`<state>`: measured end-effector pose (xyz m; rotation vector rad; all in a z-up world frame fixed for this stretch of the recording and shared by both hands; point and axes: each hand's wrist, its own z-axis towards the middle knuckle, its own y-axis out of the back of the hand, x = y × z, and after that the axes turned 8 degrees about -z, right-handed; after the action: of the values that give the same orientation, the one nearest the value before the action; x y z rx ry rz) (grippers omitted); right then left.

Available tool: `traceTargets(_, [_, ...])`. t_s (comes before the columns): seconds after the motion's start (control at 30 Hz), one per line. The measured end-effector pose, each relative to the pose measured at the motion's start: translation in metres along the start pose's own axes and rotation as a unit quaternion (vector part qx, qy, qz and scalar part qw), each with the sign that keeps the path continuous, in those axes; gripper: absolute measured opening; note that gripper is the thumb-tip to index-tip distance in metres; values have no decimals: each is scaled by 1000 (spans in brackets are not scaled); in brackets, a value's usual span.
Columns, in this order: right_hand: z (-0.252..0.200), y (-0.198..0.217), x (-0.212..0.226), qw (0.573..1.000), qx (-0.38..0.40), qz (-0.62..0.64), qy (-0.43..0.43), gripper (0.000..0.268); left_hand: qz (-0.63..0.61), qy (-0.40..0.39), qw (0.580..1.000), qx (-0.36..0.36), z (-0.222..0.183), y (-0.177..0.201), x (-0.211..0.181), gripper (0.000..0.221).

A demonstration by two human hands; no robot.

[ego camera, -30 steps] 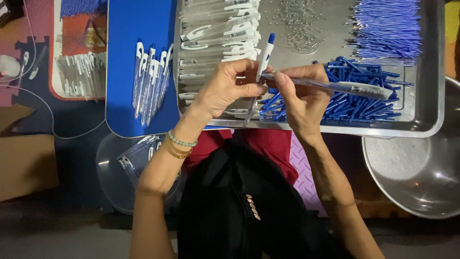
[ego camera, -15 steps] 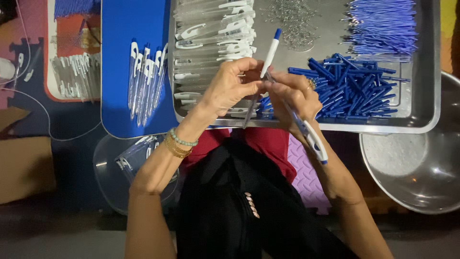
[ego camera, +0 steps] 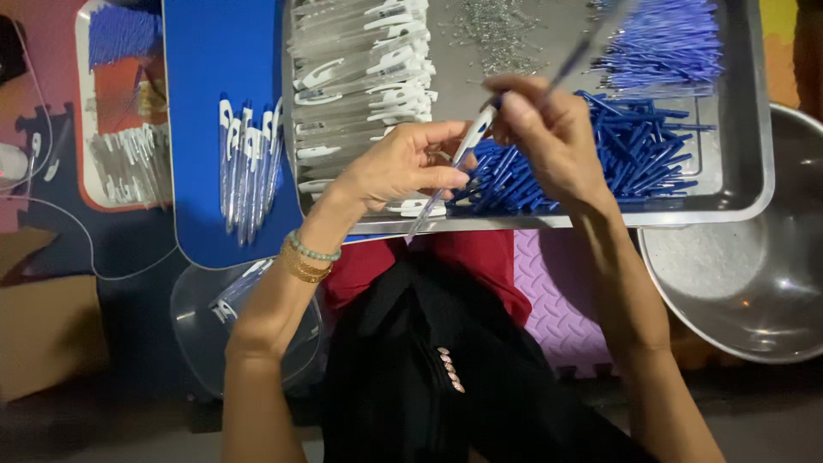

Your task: The person assembles ballpoint pens by inserting an ink cartridge into a white plastic pen body, adding a small metal spring, and snapping on a blue plastic cap while working at a low table.

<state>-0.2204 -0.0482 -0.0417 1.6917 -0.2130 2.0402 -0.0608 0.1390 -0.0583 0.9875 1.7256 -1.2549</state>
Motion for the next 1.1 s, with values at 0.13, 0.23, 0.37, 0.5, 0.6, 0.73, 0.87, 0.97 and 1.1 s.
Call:
traceTargets(0.13, [0,3,-8,999,31,-24,-3,25,21,14,999,44,0,3,6,84])
traceTargets(0.23, [-2,2,-5,999,15,-47,9,31,0,21,997,69,1,5,18,88])
traceTargets(0.37, [5,1,9,997,-70,-28,-35,35,-56,45,989,127,-8,-2,10,101])
traceTargets(0.5, [6,10,14,996,-83,-35,3,30,-16,52,989,135,-11,-5,3,102])
traceTargets(0.6, [6,15,14,996,-77,-26,-24,32,-48,63,989,127,-9,-4,11,102])
traceTargets(0.73, [5,23,11,996,-88,-8,-10,36,-35,111,986,122,-11,-4,13,104])
traceTargets(0.87, [6,35,4,993,-116,23,-16,42,-15,83,986,145,-14,-5,19,101])
traceTargets(0.97, [11,47,-20,975,-189,98,-66,23,-5,101,988,115,-17,-5,28,100])
traceTargets(1.1, [-5,50,-34,988,-110,-19,-105,18,-33,107,988,106,-22,-1,30,103])
